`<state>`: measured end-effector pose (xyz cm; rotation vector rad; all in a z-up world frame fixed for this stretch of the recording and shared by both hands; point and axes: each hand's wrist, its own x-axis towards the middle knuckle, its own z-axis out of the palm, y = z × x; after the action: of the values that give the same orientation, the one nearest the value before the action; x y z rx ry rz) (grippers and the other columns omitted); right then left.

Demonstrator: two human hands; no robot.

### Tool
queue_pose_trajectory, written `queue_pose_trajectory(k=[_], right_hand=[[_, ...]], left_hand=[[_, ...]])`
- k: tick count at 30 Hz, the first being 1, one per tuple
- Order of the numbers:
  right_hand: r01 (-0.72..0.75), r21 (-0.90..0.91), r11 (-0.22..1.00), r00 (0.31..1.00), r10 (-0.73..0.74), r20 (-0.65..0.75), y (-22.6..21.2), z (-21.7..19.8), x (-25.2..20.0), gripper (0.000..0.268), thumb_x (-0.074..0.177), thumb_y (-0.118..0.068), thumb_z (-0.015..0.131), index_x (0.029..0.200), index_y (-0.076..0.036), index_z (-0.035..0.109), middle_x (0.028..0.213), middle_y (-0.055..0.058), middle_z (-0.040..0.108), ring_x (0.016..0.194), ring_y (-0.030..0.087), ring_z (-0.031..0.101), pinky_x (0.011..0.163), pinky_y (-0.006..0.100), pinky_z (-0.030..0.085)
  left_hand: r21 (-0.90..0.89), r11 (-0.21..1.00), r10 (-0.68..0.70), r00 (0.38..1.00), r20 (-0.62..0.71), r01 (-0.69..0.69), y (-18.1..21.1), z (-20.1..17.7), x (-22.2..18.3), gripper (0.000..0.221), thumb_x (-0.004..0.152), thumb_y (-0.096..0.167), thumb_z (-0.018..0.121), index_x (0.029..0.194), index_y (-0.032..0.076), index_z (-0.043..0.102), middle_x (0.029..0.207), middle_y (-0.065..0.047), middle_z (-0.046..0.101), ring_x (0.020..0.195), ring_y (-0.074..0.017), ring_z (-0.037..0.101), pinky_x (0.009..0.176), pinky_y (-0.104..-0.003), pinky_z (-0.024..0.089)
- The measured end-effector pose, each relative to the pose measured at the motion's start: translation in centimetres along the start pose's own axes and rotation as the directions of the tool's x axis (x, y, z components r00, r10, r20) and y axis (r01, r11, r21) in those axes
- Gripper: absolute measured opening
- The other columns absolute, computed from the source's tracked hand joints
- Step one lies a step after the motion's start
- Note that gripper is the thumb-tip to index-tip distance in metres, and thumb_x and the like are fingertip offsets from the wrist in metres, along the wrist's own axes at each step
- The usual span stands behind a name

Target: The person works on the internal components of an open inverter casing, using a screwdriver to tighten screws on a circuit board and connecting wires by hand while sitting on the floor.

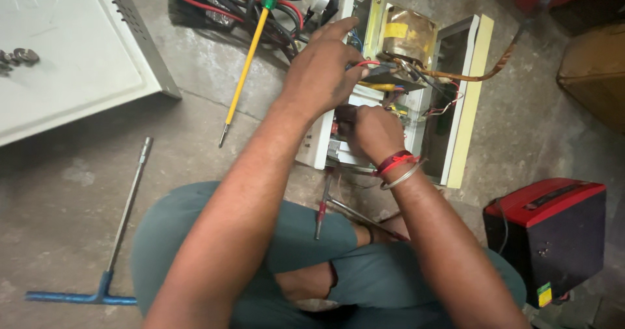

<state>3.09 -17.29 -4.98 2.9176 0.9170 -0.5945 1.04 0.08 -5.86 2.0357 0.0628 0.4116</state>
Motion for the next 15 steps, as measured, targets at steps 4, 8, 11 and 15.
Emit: queue_pose_trajectory(k=[4, 8, 11, 15], right_hand=[[-0.012, 0.048, 0.999, 1.0, 0.013, -0.011, -0.1, -0.1, -0.2, 0.028, 0.087, -0.029, 0.067, 0.111, -0.028, 0.08, 0.092, 0.016, 0.074, 0.084, 0.041, 0.07, 0.078, 0.053, 0.055], [-0.048, 0.068, 0.997, 0.999, 0.047, 0.018, -0.1, 0.0, -0.1, 0.025, 0.089, -0.029, 0.066, 0.111, -0.027, 0.08, 0.094, 0.015, 0.075, 0.087, 0.04, 0.07, 0.08, 0.052, 0.056], [-0.071, 0.108, 0.992, 0.997, 0.07, 0.011, 0.0, 0.4, -0.2, 0.024, 0.09, -0.027, 0.067, 0.11, -0.024, 0.08, 0.094, 0.016, 0.075, 0.087, 0.039, 0.07, 0.08, 0.051, 0.056], [0.001, 0.186, 0.983, 1.0, 0.004, -0.031, 0.6, 1.0, 0.0, 0.025, 0.089, -0.023, 0.066, 0.11, -0.019, 0.079, 0.095, 0.016, 0.075, 0.088, 0.039, 0.07, 0.081, 0.049, 0.055]], left_hand=[[0.001, 1.0, 0.012, 1.0, -0.008, -0.011, -0.2, 0.1, 0.0, 0.019, 0.082, 0.019, 0.082, 0.096, 0.007, 0.082, 0.148, -0.018, 0.054, 0.138, -0.0392, 0.049, 0.112, -0.043, 0.042], [-0.009, 1.0, 0.026, 0.999, -0.02, -0.026, -0.3, 0.2, -0.1, 0.019, 0.082, 0.018, 0.082, 0.096, 0.007, 0.082, 0.148, -0.019, 0.054, 0.137, -0.0398, 0.049, 0.111, -0.044, 0.042], [-0.024, 0.999, 0.026, 0.999, -0.022, -0.026, -0.4, 0.2, -0.1, 0.019, 0.082, 0.017, 0.081, 0.098, 0.007, 0.081, 0.148, -0.019, 0.054, 0.137, -0.0395, 0.049, 0.112, -0.043, 0.042], [-0.046, 0.998, 0.038, 0.998, -0.051, -0.04, -0.3, 0.2, 0.0, 0.019, 0.082, 0.016, 0.082, 0.099, 0.008, 0.082, 0.145, -0.02, 0.055, 0.136, -0.0406, 0.05, 0.113, -0.044, 0.041]])
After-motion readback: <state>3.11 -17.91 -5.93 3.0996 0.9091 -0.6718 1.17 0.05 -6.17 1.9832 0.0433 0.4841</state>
